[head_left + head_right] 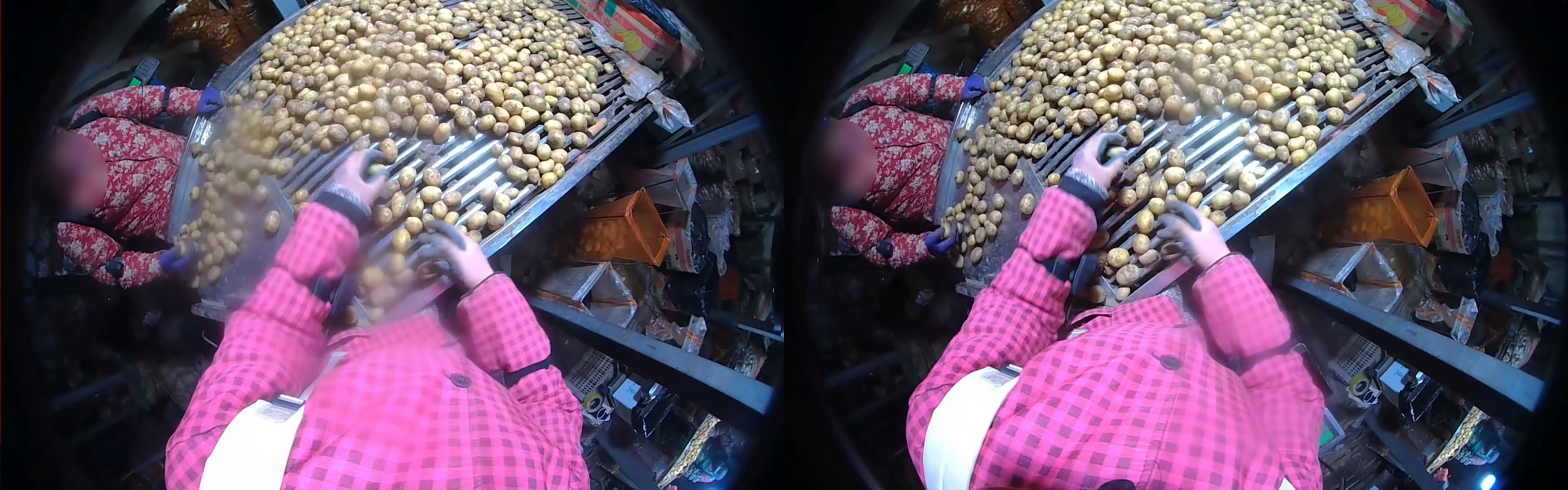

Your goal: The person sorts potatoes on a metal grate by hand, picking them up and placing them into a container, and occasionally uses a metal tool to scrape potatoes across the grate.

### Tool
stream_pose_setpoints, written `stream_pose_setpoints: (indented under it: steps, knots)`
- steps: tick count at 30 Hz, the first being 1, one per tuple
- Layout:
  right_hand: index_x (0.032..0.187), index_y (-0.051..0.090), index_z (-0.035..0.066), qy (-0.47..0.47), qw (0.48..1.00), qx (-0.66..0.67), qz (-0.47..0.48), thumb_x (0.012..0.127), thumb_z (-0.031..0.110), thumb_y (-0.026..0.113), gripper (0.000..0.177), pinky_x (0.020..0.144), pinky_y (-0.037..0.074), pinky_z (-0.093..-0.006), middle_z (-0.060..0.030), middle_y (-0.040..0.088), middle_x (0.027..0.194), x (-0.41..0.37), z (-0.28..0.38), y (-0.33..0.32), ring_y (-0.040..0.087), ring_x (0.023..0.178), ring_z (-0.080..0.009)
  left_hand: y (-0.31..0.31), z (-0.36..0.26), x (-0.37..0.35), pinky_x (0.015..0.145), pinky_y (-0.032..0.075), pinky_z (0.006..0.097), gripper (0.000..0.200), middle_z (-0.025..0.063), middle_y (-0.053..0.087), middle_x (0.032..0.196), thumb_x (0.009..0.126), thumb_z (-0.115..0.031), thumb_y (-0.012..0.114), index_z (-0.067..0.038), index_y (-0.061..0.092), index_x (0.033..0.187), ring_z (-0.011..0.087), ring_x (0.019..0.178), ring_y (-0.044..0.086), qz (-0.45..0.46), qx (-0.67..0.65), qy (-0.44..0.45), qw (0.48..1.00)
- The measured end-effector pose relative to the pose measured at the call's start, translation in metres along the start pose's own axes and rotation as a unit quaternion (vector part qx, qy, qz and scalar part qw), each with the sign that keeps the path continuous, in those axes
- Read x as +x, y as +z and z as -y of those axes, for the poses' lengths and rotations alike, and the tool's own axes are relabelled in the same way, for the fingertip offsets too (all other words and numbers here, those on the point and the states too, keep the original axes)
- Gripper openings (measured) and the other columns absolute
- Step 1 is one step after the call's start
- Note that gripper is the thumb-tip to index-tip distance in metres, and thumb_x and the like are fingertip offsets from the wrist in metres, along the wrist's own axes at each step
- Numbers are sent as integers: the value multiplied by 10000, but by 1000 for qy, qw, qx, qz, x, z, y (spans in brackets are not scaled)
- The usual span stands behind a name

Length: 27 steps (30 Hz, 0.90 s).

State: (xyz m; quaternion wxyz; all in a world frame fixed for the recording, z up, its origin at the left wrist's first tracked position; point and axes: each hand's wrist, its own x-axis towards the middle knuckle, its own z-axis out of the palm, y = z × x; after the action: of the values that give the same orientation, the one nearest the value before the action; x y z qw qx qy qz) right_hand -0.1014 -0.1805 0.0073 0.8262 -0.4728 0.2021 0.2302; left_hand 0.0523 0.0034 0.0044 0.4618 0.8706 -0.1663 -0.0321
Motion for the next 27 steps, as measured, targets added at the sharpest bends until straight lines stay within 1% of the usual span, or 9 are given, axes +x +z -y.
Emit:
stream_pose_setpoints:
  steps: [2, 3, 6, 10, 14, 18, 22, 24, 27]
  knots:
    - [1311, 390, 115, 20, 975, 223, -2, 847, 311, 589, 542, 816, 484, -399, -103, 569, 1127, 3, 1, 3, 552, 1007, -242, -5, -46, -26, 916, 414, 336, 398, 150, 580, 1051, 745, -129, 640, -35, 542, 1119, 280, 1011, 557, 152, -81, 19, 985]
    - [1244, 447, 100, -18, 953, 292, 81, 849, 314, 582, 469, 748, 489, -373, -93, 571, 1122, 4, -8, -4, 547, 995, -224, -1, -45, -33, 937, 396, 345, 421, 157, 565, 1081, 754, -148, 638, -35, 527, 1144, 287, 1042, 537, 136, -29, 49, 989]
    - [1159, 504, 101, 4, 969, 246, -12, 852, 287, 578, 366, 664, 475, -326, -84, 580, 1090, 8, -19, -17, 563, 930, -208, 22, -16, -31, 974, 357, 389, 546, 189, 458, 1230, 727, -275, 661, -55, 483, 1194, 335, 1149, 437, 48, 153, 36, 986]
    - [1061, 558, 97, 3, 983, 179, -43, 845, 263, 583, 273, 626, 454, -288, -56, 593, 988, -4, -15, -22, 578, 856, -185, 63, -37, -27, 937, 378, 448, 619, 184, 412, 1221, 697, -395, 687, -108, 466, 1200, 360, 1122, 409, 132, 340, -63, 929]
    - [1046, 565, 96, 41, 976, 211, -35, 847, 262, 580, 259, 612, 453, -285, -40, 591, 937, -13, -16, -27, 570, 757, -156, 78, -32, -23, 927, 384, 453, 529, 167, 406, 1203, 686, -328, 718, -127, 521, 1134, 359, 1121, 394, 79, 305, -126, 941]
    - [1089, 562, 100, 48, 971, 234, -3, 861, 276, 565, 288, 576, 458, -281, -32, 583, 894, -15, -26, -40, 567, 746, -150, 73, -5, -33, 946, 376, 434, 388, 176, 437, 1166, 661, -317, 727, -130, 608, 979, 364, 1099, 415, 60, 249, -36, 966]
    - [1130, 547, 94, 51, 969, 243, -9, 869, 256, 547, 307, 637, 508, -316, -87, 590, 1012, -16, -20, -28, 589, 804, -198, 63, -4, -33, 964, 365, 430, 399, 191, 431, 1198, 650, -332, 732, -111, 618, 961, 366, 1131, 402, 90, 242, -43, 965]
    - [1137, 540, 87, 63, 970, 237, -6, 871, 252, 541, 313, 657, 517, -331, -102, 583, 1044, -16, -16, -23, 590, 823, -214, 59, -3, -33, 984, 362, 419, 493, 182, 388, 1261, 645, -344, 738, -126, 602, 1066, 367, 1191, 344, 142, 279, -54, 948]
    - [1145, 532, 72, 69, 968, 242, -3, 877, 246, 531, 319, 674, 530, -351, -123, 568, 1085, -16, -13, -18, 589, 850, -237, 62, 8, -40, 986, 348, 433, 493, 235, 408, 1231, 586, -353, 758, -88, 613, 976, 399, 1154, 384, 97, 259, -21, 961]
